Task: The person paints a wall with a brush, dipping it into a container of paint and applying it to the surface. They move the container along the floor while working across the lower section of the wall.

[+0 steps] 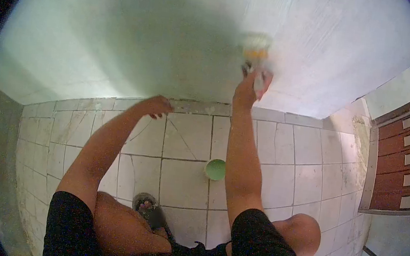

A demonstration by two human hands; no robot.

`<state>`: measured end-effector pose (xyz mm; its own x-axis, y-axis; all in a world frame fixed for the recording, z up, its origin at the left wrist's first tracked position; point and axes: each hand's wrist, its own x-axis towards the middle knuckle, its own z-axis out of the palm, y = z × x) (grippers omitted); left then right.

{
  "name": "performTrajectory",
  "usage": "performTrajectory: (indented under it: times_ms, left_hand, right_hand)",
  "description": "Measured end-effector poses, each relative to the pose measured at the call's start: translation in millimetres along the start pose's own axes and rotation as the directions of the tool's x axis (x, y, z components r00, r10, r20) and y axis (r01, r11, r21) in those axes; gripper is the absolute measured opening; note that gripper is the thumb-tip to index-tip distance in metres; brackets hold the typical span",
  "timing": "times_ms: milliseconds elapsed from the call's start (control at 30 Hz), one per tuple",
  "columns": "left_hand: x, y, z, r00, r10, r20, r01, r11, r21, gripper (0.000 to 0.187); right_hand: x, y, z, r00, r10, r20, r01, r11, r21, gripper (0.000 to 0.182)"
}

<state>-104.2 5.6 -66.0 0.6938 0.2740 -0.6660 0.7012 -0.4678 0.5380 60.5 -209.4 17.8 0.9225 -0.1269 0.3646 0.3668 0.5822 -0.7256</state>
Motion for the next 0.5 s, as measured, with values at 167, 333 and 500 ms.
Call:
performTrajectory:
  times_ms: [167, 333, 500]
  left_hand:
    - [3, 9, 87, 0.946, 0.133, 0.296, -0.09, 0.984, -0.154, 0.047]
    - [-25, 48, 157, 0.871, 0.228, 0.435, -0.23, 0.972, -0.047, 0.052]
    - [-21, 40, 180, 0.78, 0.413, 0.47, -0.503, 0.861, 0.08, 0.045]
  right_hand:
    - [-44, 31, -68, 0.966, 0.217, -0.142, -0.238, 0.959, -0.154, 0.016]
    - [-66, 5, -109, 0.923, 0.315, -0.222, -0.356, 0.917, -0.178, 0.015]
    - [-72, -13, -137, 0.886, 0.377, -0.271, -0.423, 0.896, -0.138, 0.015]
